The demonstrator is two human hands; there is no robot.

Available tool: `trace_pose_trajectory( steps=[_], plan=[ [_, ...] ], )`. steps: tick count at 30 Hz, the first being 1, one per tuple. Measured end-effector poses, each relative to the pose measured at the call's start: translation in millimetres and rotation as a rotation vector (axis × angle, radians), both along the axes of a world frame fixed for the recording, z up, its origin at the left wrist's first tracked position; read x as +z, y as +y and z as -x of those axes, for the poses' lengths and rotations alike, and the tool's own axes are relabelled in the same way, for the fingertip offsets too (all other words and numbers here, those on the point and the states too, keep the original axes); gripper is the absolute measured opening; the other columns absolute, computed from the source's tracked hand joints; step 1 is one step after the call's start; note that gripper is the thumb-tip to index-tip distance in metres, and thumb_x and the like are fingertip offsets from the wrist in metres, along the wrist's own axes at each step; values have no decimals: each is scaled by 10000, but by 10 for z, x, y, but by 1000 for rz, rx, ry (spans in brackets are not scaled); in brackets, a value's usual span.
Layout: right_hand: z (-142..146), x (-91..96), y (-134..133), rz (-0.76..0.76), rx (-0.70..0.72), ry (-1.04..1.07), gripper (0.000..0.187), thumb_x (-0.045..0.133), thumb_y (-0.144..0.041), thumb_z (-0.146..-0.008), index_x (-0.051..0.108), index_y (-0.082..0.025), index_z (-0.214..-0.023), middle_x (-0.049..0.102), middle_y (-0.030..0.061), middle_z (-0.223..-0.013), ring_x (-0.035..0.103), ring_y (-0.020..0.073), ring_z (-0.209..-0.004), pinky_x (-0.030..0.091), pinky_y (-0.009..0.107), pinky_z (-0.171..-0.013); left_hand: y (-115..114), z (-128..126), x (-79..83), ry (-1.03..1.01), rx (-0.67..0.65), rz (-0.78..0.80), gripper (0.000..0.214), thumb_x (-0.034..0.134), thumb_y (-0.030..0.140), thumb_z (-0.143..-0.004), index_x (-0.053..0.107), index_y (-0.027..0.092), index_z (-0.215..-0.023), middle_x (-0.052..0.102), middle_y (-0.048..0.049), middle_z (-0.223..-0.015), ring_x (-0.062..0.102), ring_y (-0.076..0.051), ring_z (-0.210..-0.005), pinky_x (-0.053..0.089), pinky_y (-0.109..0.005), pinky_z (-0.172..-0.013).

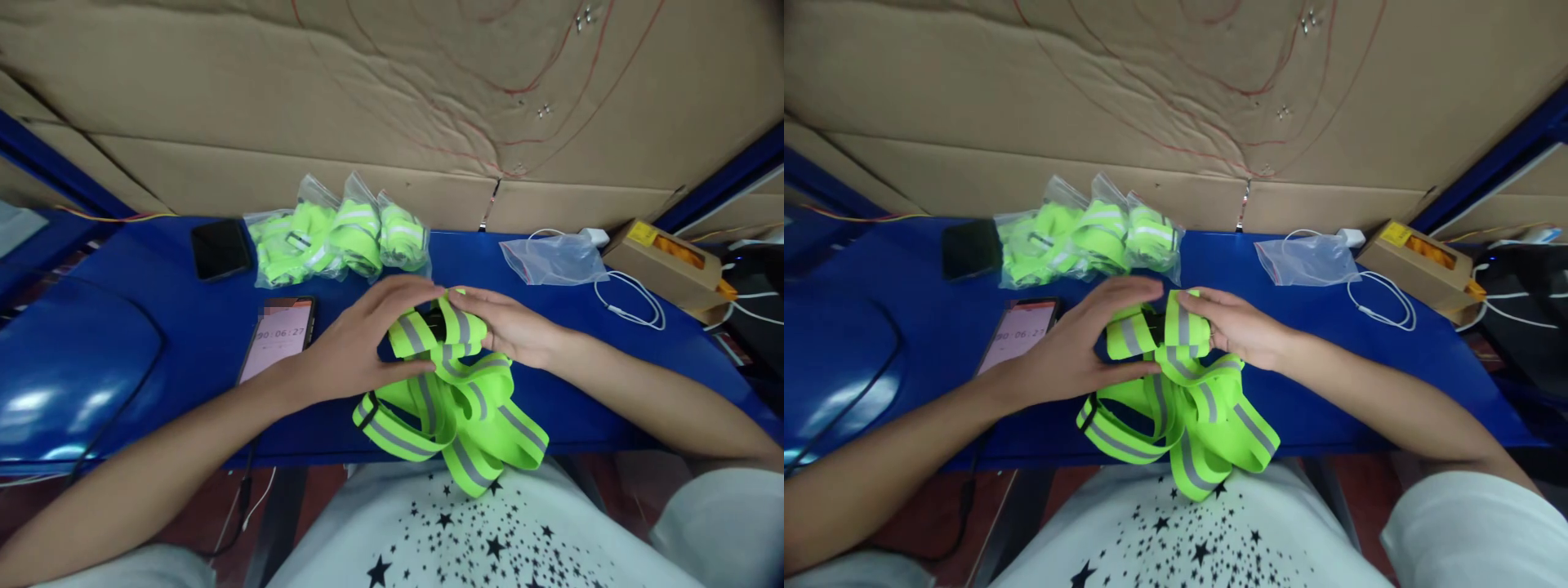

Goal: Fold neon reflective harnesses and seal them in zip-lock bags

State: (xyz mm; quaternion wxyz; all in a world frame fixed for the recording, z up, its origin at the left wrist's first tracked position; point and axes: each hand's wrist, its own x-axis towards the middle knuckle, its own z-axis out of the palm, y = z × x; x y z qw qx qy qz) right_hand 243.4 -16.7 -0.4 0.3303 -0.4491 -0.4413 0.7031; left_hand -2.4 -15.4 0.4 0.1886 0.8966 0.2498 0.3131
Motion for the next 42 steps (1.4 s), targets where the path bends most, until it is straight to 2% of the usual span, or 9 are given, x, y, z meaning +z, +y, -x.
trace_pose_trajectory(
  steps=[3,6,12,21,26,29,32,38,42],
  plan=[
    [-24,-15,20,-85,49,-109,528,599,-680,-937,682,-226,-1191,755,48,-983,702,162,-755,601,270,-624,-8,-19,20,-20,-2,117,485,746,346,-927,577,235,-1368,672,-93,-1331,659,-235,-1232,523,-349,-1077],
    [-82,-12,51,-475,15,-329,647,411,-725,-999,585,-249,-1401,684,94,-1320,708,226,-1058,624,376,-872,23,-38,53,-130,119,357,390,760,383,-912,658,207,-1244,742,-57,-1188,722,-224,-1067,567,-311,-934],
    [-96,21,-21,-1224,49,-623,719,695,-534,-931,412,-291,-1546,391,132,-1607,465,307,-1456,436,520,-1201,39,-95,47,-508,220,1046,422,705,501,-925,625,207,-1218,774,-25,-976,752,-206,-804,636,-343,-763],
    [-88,26,-28,-1152,75,-565,420,599,-367,-1025,536,-228,-1416,617,113,-1360,658,217,-1202,589,366,-968,25,-98,137,-570,97,1545,388,588,431,-1010,644,211,-1325,801,-84,-1028,786,-232,-778,657,-353,-733],
    [-122,18,-23,-1545,151,-785,633,688,-468,-955,484,-218,-1500,398,177,-1620,359,340,-1540,363,561,-1226,67,-113,116,-703,281,1490,367,531,390,-1035,687,170,-1284,809,-89,-1013,772,-224,-714,638,-344,-705],
    [-149,-31,-11,-1607,232,-882,523,632,-342,-986,518,-200,-1476,499,170,-1559,468,333,-1469,406,561,-1178,63,-97,78,-600,233,1508,448,545,508,-1012,721,153,-1222,808,-98,-958,768,-246,-741,625,-362,-729],
    [-179,-69,8,-1526,212,-813,410,511,-168,-992,573,-189,-1396,660,129,-1377,615,270,-1310,506,472,-1072,32,-77,57,-416,212,1389,583,526,655,-974,738,151,-1176,798,-102,-950,762,-286,-872,605,-382,-785],
    [-130,-21,-22,-1028,120,-509,375,655,-340,-985,570,-228,-1334,715,50,-1190,715,171,-974,576,293,-821,40,-37,20,-406,208,587,522,506,603,-1012,595,235,-1372,651,-95,-1385,664,-255,-1174,528,-369,-990],
    [-79,-59,-11,-719,146,-258,410,672,-397,-961,546,-228,-1312,689,15,-1055,631,108,-726,505,223,-614,116,11,-26,-519,24,599,491,363,577,-1062,613,242,-1322,615,-107,-1402,640,-260,-1232,538,-389,-1010]
  ],
)
